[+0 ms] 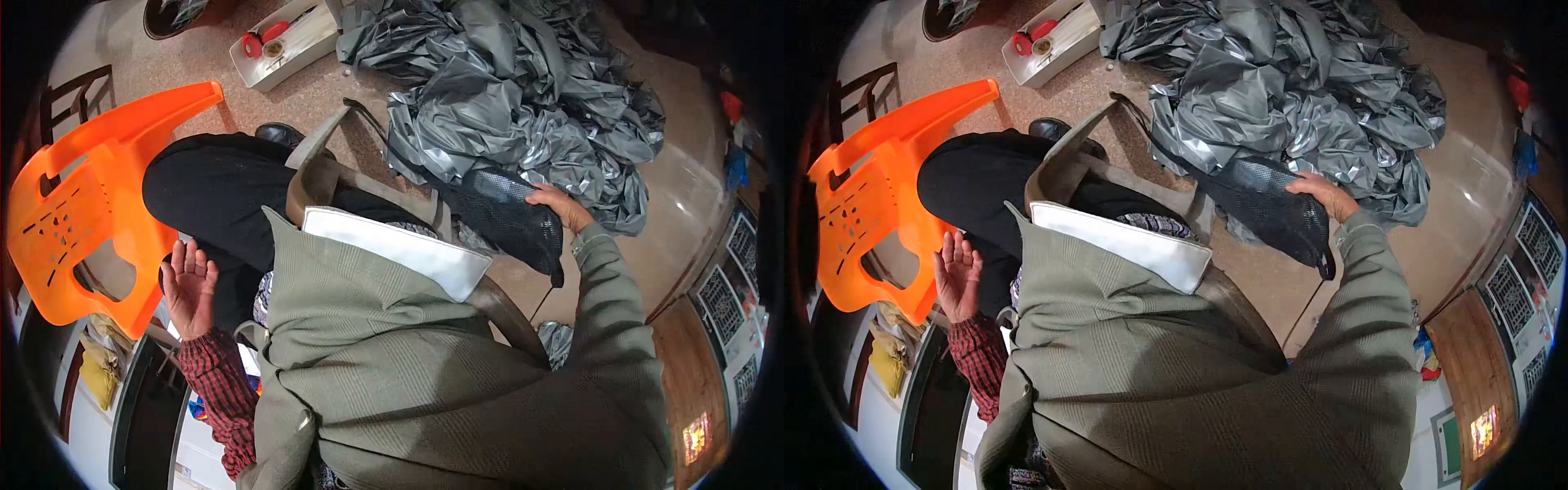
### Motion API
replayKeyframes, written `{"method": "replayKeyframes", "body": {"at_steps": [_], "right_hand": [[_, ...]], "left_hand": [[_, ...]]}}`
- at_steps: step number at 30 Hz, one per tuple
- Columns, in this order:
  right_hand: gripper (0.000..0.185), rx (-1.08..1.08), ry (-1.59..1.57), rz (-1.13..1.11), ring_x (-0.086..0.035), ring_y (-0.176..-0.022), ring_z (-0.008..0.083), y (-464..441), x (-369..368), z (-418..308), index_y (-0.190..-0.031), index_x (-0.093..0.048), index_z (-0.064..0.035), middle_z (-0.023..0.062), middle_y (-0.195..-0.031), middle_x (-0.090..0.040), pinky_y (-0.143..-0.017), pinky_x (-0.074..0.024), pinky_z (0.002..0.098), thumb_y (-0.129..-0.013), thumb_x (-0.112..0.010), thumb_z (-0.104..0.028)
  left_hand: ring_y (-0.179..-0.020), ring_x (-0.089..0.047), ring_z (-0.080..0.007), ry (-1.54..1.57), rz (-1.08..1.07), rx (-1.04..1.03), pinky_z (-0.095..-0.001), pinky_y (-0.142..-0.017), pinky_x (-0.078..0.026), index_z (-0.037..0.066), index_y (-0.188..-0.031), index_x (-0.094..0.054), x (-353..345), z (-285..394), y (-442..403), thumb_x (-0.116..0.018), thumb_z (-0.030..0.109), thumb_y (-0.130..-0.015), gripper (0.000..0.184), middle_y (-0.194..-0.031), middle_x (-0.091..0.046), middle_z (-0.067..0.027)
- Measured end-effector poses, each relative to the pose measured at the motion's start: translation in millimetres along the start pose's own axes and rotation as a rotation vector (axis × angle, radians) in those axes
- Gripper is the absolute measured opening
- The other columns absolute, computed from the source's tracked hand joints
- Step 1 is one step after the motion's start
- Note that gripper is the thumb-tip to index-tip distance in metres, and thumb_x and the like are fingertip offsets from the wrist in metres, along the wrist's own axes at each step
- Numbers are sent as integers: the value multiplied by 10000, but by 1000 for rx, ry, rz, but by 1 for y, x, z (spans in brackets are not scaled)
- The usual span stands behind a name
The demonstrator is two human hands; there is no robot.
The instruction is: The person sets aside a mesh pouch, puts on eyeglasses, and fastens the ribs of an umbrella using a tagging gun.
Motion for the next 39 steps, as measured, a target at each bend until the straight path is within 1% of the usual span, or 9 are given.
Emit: {"method": "replayKeyframes", "body": {"at_steps": [4,8,10,11,13,16,19,25,39], "right_hand": [[576,237,327,-194,-424,-1187,218,-14,29,35,-1192,-555,-63,132,-1251,-478,-976,-343,322,-684,-712,-286],[430,370,276,-108,-566,-1003,208,-22,19,37,-1070,-594,4,115,-1107,-572,-877,-444,290,-735,-675,-254],[322,-25,-219,-47,-602,-894,187,-22,-25,15,-972,-617,-25,88,-986,-615,-800,-482,288,-753,-660,-257],[322,-33,-225,-48,-602,-894,187,-30,-33,13,-972,-617,-25,88,-986,-615,-800,-482,288,-753,-660,-257],[278,153,-289,58,-618,-786,171,-47,-34,1,-916,-607,-42,64,-869,-628,-717,-503,288,-759,-655,-267],[367,290,-410,97,-594,-814,167,-92,-18,-13,-973,-601,-11,72,-884,-615,-734,-465,288,-737,-680,-281],[365,250,-469,70,-594,-818,162,-102,-21,-69,-955,-609,-13,76,-874,-616,-719,-469,281,-733,-685,-291],[384,453,-157,104,-608,-812,176,-121,-6,-114,-989,-585,4,87,-896,-616,-687,-494,300,-739,-673,-274],[368,155,-274,-44,-598,-820,161,-46,-54,11,-1085,-531,-12,63,-978,-589,-746,-501,302,-800,-601,-235]], "left_hand": [[-1050,-554,-221,11,-7,2,-403,-900,-438,37,-1241,-473,6,-3,-1,-473,326,-933,422,-1220,-543,-122],[-1057,-550,-226,30,-22,3,-406,-906,-433,38,-1250,-465,7,-7,-3,-470,329,-934,430,-1233,-534,-126],[-1060,-548,-228,31,-17,7,-409,-909,-431,37,-1253,-462,8,-7,-1,-469,327,-934,431,-1235,-531,-129],[-1062,-546,-229,30,-14,9,-412,-912,-428,37,-1255,-460,9,-7,-1,-469,325,-934,431,-1237,-529,-132],[-1065,-545,-231,20,-5,21,-415,-915,-426,36,-1257,-457,12,-6,1,-468,323,-934,432,-1239,-527,-135],[-1073,-539,-239,37,-14,11,-424,-925,-419,34,-1265,-448,17,-3,2,-466,320,-935,436,-1246,-520,-142],[-1074,-538,-242,37,-14,17,-427,-926,-417,34,-1269,-443,15,-4,1,-465,324,-935,443,-1249,-518,-143],[-1081,-534,-246,50,-1,12,-429,-927,-417,34,-1264,-450,14,-8,-2,-461,330,-936,442,-1254,-515,-143],[-1098,-517,-221,56,-49,29,-407,-948,-397,48,-1280,-441,16,-13,-9,-490,320,-924,450,-1281,-499,-108]]}}
Point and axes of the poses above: each hand's wrist, its own y-axis away from the middle knuckle, its own x-axis out of the back of the hand, z = x × y, the point moved 5 cm from there along -y, towards the middle knuckle
